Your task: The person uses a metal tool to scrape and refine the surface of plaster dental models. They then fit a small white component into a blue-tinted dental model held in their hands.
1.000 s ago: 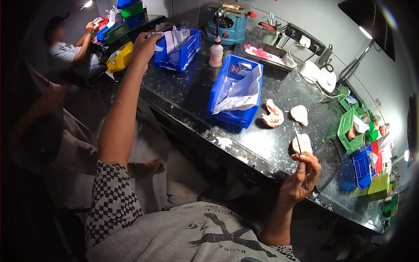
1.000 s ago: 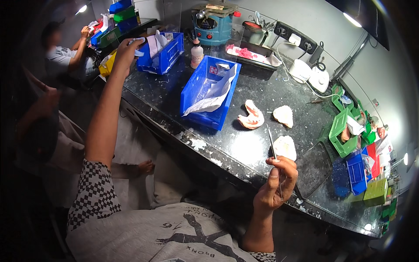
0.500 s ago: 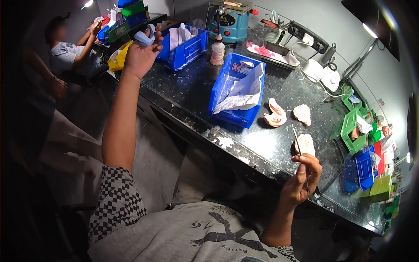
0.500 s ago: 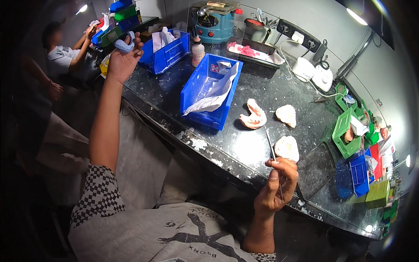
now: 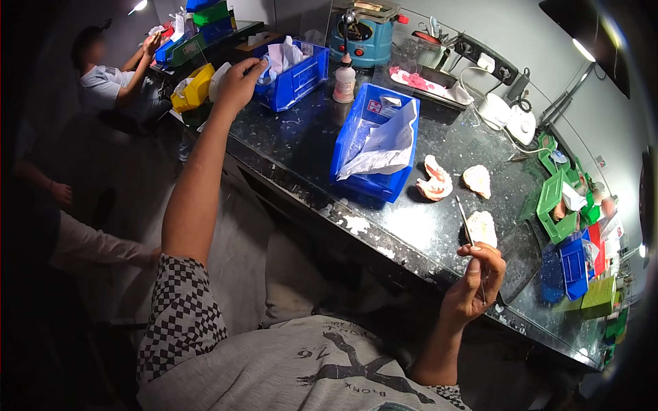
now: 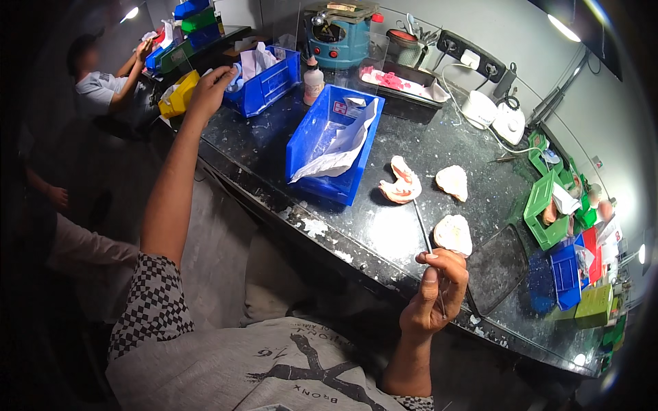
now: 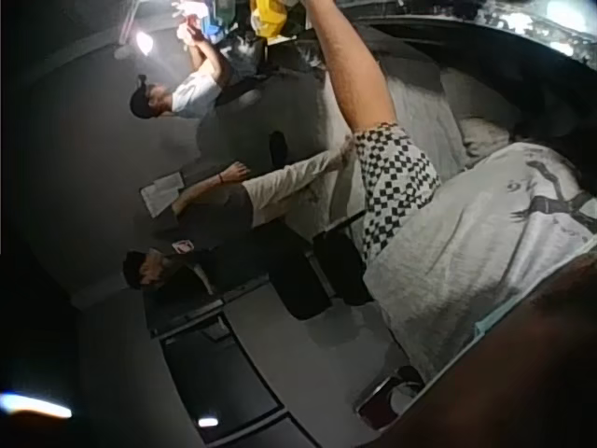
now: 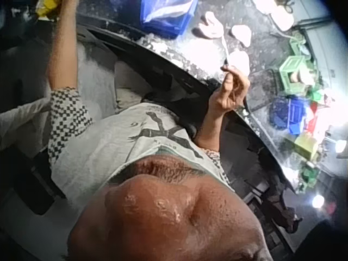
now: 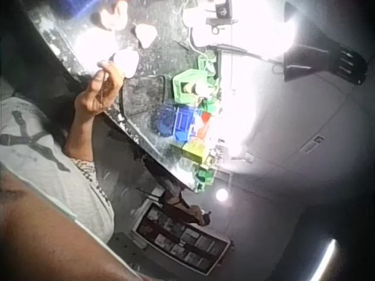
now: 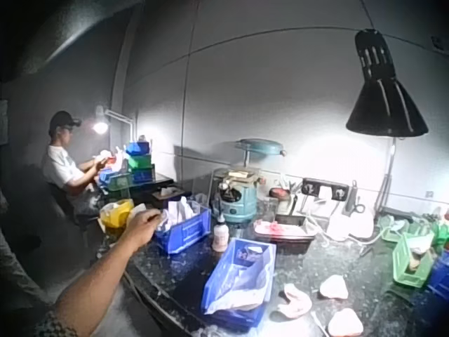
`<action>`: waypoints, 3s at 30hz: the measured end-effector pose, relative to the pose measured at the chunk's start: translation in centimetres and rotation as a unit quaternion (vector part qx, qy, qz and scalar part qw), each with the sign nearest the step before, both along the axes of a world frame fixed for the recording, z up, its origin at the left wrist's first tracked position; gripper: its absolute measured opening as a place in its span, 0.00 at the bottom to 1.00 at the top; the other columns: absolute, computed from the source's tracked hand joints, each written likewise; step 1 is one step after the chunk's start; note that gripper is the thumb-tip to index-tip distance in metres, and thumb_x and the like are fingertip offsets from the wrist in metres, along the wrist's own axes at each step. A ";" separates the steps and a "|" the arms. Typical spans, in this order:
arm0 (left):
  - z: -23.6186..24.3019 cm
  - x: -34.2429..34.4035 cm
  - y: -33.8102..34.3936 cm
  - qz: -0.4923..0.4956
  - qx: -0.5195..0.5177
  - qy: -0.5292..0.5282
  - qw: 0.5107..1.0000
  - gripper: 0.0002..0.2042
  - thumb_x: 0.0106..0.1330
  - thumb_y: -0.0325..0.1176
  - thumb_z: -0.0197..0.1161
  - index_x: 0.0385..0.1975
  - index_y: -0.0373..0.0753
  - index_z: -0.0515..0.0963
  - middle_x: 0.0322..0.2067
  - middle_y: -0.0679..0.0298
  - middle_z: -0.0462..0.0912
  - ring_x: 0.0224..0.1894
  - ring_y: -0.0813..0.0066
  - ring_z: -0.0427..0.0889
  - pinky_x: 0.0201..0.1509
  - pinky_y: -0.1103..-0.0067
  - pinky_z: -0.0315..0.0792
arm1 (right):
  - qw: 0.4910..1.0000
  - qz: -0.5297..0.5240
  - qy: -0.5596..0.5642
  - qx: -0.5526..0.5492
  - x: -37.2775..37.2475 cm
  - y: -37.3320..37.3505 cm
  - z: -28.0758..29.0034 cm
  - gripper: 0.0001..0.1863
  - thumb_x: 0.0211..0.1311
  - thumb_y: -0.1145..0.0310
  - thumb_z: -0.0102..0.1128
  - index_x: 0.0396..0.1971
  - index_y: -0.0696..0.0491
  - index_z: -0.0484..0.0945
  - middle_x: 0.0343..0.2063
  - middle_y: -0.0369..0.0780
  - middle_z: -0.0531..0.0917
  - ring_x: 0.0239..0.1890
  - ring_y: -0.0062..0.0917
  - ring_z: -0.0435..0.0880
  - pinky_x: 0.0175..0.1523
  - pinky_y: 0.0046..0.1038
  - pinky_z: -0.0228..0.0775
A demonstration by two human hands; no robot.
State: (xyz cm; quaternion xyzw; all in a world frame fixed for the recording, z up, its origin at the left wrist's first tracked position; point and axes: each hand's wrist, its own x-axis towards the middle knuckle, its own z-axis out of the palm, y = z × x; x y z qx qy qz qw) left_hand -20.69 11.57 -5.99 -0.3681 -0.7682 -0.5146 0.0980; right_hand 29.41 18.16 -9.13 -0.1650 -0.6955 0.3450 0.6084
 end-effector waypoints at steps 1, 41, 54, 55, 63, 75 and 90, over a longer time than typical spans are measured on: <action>-0.2 0.2 -0.1 0.018 -0.035 0.030 0.999 0.23 0.68 0.52 0.61 0.46 0.35 0.82 0.42 0.53 0.85 0.45 0.61 0.83 0.51 0.73 0.73 | 1.000 -0.002 -0.001 0.000 0.1 0.0 0.0 0.07 0.67 0.78 0.47 0.41 0.61 0.74 0.38 0.45 0.75 0.39 0.25 0.77 0.46 0.28 0.72; 0.7 9.6 -3.3 0.017 -0.073 0.314 0.946 0.16 0.58 0.38 0.71 0.47 0.49 0.84 0.64 0.63 0.70 0.68 0.60 0.61 0.71 0.68 0.54 | 0.999 0.020 -0.034 -0.026 0.1 -0.3 0.3 0.07 0.64 0.79 0.49 0.40 0.61 0.75 0.36 0.43 0.78 0.40 0.26 0.76 0.50 0.27 0.67; 1.1 9.4 -3.9 -0.062 -0.131 0.263 0.954 0.09 0.52 0.32 0.75 0.34 0.49 0.89 0.61 0.72 0.75 0.70 0.63 0.61 0.74 0.69 0.55 | 0.999 0.015 -0.015 -0.034 0.0 -0.5 0.4 0.08 0.64 0.80 0.48 0.40 0.61 0.75 0.35 0.43 0.78 0.40 0.26 0.76 0.50 0.27 0.68; 0.8 9.3 -3.8 -0.062 -0.117 0.253 0.958 0.09 0.52 0.32 0.75 0.34 0.49 0.89 0.60 0.71 0.76 0.70 0.64 0.62 0.73 0.70 0.56 | 0.999 0.017 -0.020 -0.039 0.0 -0.6 0.5 0.07 0.64 0.80 0.48 0.39 0.61 0.75 0.35 0.43 0.78 0.40 0.26 0.76 0.50 0.27 0.67; -0.1 9.6 -3.2 -0.059 -0.064 0.220 0.972 0.07 0.55 0.33 0.74 0.34 0.49 0.89 0.58 0.71 0.78 0.67 0.64 0.65 0.72 0.70 0.58 | 0.999 0.006 -0.045 -0.028 0.2 -0.4 0.4 0.07 0.64 0.80 0.49 0.39 0.61 0.75 0.35 0.43 0.79 0.40 0.26 0.76 0.50 0.27 0.67; 1.4 12.7 -6.0 -0.040 0.096 0.245 0.964 0.07 0.58 0.33 0.73 0.34 0.41 0.87 0.51 0.62 0.77 0.60 0.64 0.70 0.66 0.69 0.61 | 0.998 -0.016 -0.067 -0.011 -0.4 -0.6 0.6 0.07 0.64 0.79 0.49 0.39 0.61 0.75 0.34 0.43 0.78 0.39 0.27 0.76 0.49 0.27 0.68; -2.9 16.0 -5.6 -0.104 0.004 0.321 0.941 0.13 0.46 0.27 0.77 0.33 0.48 0.87 0.50 0.67 0.78 0.62 0.60 0.68 0.71 0.60 0.59 | 0.998 0.002 -0.064 -0.011 -0.8 -1.0 0.6 0.07 0.64 0.79 0.49 0.39 0.61 0.75 0.35 0.44 0.79 0.40 0.27 0.76 0.49 0.27 0.68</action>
